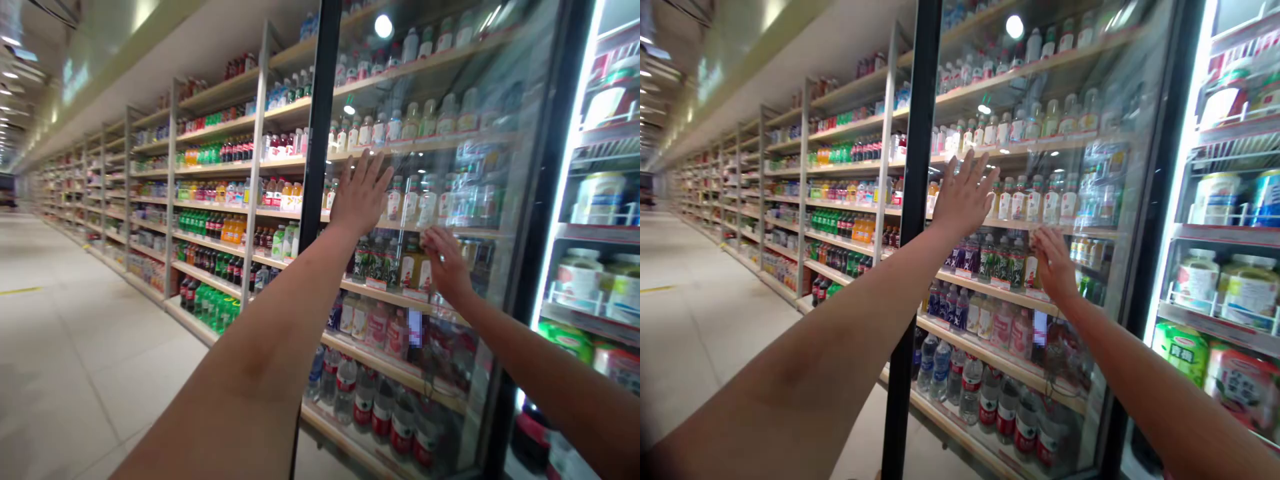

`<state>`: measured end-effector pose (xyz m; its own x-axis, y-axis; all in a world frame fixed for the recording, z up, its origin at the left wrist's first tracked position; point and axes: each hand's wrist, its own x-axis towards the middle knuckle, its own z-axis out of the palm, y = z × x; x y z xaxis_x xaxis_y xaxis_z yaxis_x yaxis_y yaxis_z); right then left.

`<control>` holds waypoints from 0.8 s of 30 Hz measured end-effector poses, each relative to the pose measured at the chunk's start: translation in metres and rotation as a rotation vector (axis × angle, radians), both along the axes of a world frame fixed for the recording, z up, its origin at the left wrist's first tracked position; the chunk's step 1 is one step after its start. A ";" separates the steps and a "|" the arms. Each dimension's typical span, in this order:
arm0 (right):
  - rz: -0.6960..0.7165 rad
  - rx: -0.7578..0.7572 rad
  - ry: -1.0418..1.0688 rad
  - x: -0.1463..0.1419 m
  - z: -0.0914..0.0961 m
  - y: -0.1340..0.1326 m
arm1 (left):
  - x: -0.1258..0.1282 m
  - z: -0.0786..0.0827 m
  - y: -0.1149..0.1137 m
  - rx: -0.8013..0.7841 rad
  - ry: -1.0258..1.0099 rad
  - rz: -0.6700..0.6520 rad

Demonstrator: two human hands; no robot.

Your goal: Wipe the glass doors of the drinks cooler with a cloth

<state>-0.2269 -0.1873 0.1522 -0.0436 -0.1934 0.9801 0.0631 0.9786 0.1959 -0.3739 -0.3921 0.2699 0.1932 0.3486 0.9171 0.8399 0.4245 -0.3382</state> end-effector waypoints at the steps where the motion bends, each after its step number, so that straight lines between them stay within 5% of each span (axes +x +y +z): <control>1: 0.002 -0.019 0.033 -0.002 0.019 -0.001 | 0.000 0.000 0.000 -0.002 -0.001 0.003; 7: -0.021 -0.160 0.175 -0.017 0.114 0.001 | 0.001 0.000 -0.001 0.002 0.001 -0.013; 12: -0.036 -0.146 0.173 -0.032 0.146 -0.012 | 0.001 0.000 -0.002 -0.003 -0.002 -0.018; 16: -0.041 -0.018 0.105 -0.041 0.104 -0.048 | 0.002 0.001 -0.002 -0.023 -0.024 -0.026; 20: -0.025 0.066 -0.041 -0.039 0.013 -0.067 | 0.004 0.001 -0.002 -0.040 -0.033 -0.021; 24: 0.007 0.216 -0.254 -0.018 -0.066 -0.041 | 0.005 0.001 -0.003 -0.041 -0.029 0.001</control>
<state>-0.2448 -0.2279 0.0862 -0.2788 -0.3971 0.8744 -0.0211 0.9128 0.4078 -0.3687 -0.3953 0.2706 0.1663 0.3862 0.9073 0.8491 0.4117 -0.3309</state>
